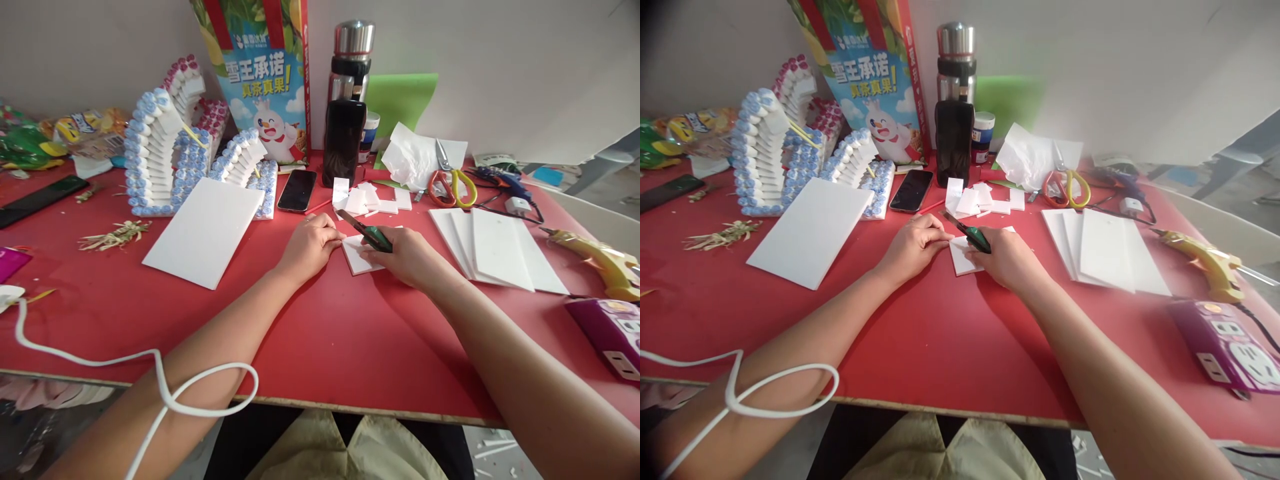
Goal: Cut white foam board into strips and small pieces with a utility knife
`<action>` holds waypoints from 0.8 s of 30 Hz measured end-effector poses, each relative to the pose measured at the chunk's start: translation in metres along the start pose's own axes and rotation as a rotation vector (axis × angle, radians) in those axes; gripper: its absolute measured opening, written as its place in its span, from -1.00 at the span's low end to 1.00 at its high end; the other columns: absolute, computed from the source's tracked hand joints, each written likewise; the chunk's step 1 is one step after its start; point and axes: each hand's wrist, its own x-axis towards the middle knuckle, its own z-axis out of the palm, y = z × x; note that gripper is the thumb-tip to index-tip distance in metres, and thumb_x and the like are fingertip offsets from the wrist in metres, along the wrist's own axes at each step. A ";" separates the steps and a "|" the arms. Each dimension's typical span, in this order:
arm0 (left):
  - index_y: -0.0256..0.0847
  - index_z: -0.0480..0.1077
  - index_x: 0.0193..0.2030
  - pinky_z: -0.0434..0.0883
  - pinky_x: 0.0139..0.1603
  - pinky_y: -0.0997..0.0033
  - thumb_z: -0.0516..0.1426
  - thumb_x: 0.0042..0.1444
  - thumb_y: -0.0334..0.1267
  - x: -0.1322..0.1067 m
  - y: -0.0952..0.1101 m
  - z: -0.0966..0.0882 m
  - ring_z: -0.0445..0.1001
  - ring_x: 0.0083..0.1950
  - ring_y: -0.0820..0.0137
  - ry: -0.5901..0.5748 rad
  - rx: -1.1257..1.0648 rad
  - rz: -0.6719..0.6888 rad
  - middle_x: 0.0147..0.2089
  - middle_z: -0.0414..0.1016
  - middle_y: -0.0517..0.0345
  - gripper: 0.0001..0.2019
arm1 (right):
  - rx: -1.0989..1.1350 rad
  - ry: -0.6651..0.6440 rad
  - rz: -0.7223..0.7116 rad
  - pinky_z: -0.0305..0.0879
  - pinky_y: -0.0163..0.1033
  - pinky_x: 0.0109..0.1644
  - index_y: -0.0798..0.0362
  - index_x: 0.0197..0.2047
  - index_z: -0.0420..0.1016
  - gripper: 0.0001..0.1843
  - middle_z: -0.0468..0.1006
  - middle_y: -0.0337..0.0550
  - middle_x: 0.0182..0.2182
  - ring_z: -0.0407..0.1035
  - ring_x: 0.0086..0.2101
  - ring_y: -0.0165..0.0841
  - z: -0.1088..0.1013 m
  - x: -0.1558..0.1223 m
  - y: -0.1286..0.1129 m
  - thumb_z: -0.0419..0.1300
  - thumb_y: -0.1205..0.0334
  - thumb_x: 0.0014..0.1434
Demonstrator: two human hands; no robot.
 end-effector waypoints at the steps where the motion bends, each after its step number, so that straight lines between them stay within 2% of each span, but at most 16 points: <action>1: -0.19 0.61 -0.20 0.39 -0.04 0.20 0.15 0.27 -0.29 0.000 0.000 0.000 0.41 -0.18 0.29 -0.003 0.008 0.002 -0.27 0.47 0.06 -0.83 | 0.003 -0.001 -0.006 0.20 -0.31 -0.34 -0.01 -0.31 0.47 -0.76 0.53 -0.26 -0.43 0.37 -0.41 -0.34 0.000 0.000 0.000 0.30 0.01 0.07; 8: -0.26 0.54 -0.07 0.42 0.05 0.15 0.15 0.24 -0.33 0.001 0.004 -0.003 0.46 -0.01 0.19 -0.015 0.034 -0.036 -0.12 0.52 -0.03 -0.82 | 0.044 -0.004 -0.032 0.22 -0.32 -0.31 -0.02 -0.26 0.49 -0.78 0.57 -0.26 -0.39 0.41 -0.37 -0.34 0.001 0.001 0.002 0.29 0.04 0.10; 14: -0.16 0.53 -0.11 0.43 0.12 0.22 0.10 0.13 -0.50 -0.004 0.016 -0.008 0.48 0.07 0.25 -0.066 -0.112 0.025 0.00 0.59 0.07 -0.73 | 0.000 0.009 -0.061 0.14 -0.33 -0.38 0.00 -0.29 0.47 -0.77 0.51 -0.27 -0.44 0.34 -0.44 -0.37 0.001 0.002 0.003 0.27 0.03 0.10; 19: -0.14 0.51 -0.11 0.38 0.22 0.17 0.24 0.12 -0.25 -0.007 0.031 -0.017 0.43 0.16 0.20 -0.163 -0.121 0.009 0.10 0.53 0.04 -0.82 | -0.033 0.005 -0.092 0.11 -0.34 -0.39 0.00 -0.28 0.46 -0.83 0.51 -0.25 -0.45 0.33 -0.43 -0.36 -0.002 0.001 0.001 0.24 0.10 0.11; 22: -0.10 0.50 -0.05 0.37 0.23 0.12 0.32 0.06 -0.07 -0.007 0.037 -0.018 0.39 0.19 0.14 -0.211 -0.071 -0.010 0.12 0.49 0.03 -0.67 | -0.028 0.001 -0.090 0.11 -0.34 -0.39 0.01 -0.28 0.47 -0.84 0.54 -0.22 -0.42 0.35 -0.41 -0.36 -0.004 0.000 -0.002 0.24 0.11 0.12; 24: -0.09 0.49 0.01 0.37 0.22 0.11 0.33 0.05 -0.01 -0.008 0.038 -0.016 0.38 0.19 0.14 -0.219 -0.039 -0.014 0.12 0.47 0.02 -0.59 | -0.013 0.000 -0.082 0.11 -0.33 -0.39 0.01 -0.29 0.48 -0.80 0.55 -0.22 -0.42 0.36 -0.41 -0.36 -0.005 0.000 -0.005 0.24 0.06 0.13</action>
